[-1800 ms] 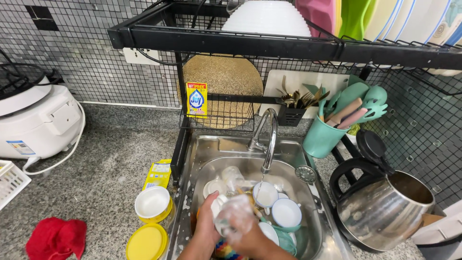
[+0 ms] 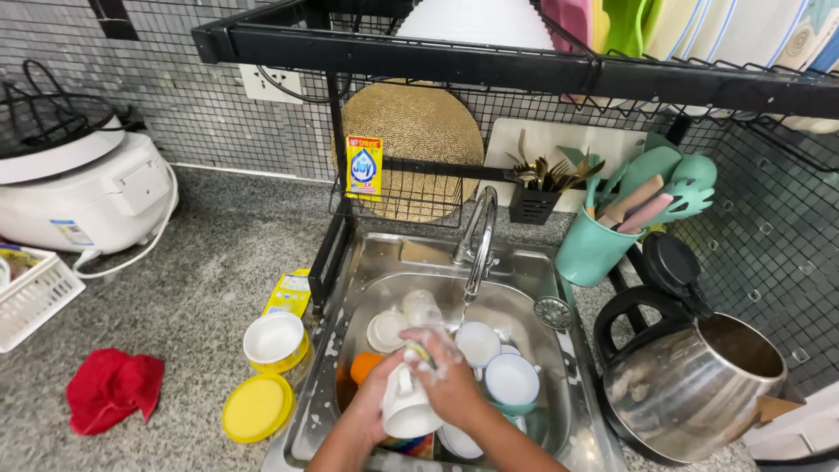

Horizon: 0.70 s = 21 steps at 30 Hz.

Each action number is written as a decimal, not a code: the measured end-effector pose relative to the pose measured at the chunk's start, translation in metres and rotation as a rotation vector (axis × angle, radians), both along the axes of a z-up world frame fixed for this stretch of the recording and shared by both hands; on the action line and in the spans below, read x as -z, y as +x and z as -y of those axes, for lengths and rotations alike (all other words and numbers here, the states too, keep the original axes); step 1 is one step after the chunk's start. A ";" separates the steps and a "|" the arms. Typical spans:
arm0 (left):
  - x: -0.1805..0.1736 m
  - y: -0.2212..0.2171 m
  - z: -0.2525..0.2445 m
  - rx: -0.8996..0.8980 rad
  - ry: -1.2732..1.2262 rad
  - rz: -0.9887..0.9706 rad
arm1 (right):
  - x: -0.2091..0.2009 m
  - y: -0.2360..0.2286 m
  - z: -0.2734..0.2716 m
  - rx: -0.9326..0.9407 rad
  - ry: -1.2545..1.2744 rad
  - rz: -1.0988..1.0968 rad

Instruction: Washing and rinsing various bowls and cups in a kitchen sink and placing them on a drying rack.

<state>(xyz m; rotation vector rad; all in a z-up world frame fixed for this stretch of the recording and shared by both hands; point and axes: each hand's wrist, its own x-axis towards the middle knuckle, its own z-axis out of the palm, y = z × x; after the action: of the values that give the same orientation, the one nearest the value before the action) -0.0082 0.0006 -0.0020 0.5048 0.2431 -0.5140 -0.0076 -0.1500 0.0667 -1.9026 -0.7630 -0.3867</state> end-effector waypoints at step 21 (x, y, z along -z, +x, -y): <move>-0.008 -0.006 -0.067 -0.112 -0.199 -0.056 | 0.014 -0.008 -0.036 0.094 -0.028 -0.466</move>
<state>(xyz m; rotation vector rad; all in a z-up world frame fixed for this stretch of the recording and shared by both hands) -0.0145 0.0674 0.0065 0.2820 0.2687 -0.4380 -0.0156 -0.1142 0.0525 -1.9566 -0.3716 0.0175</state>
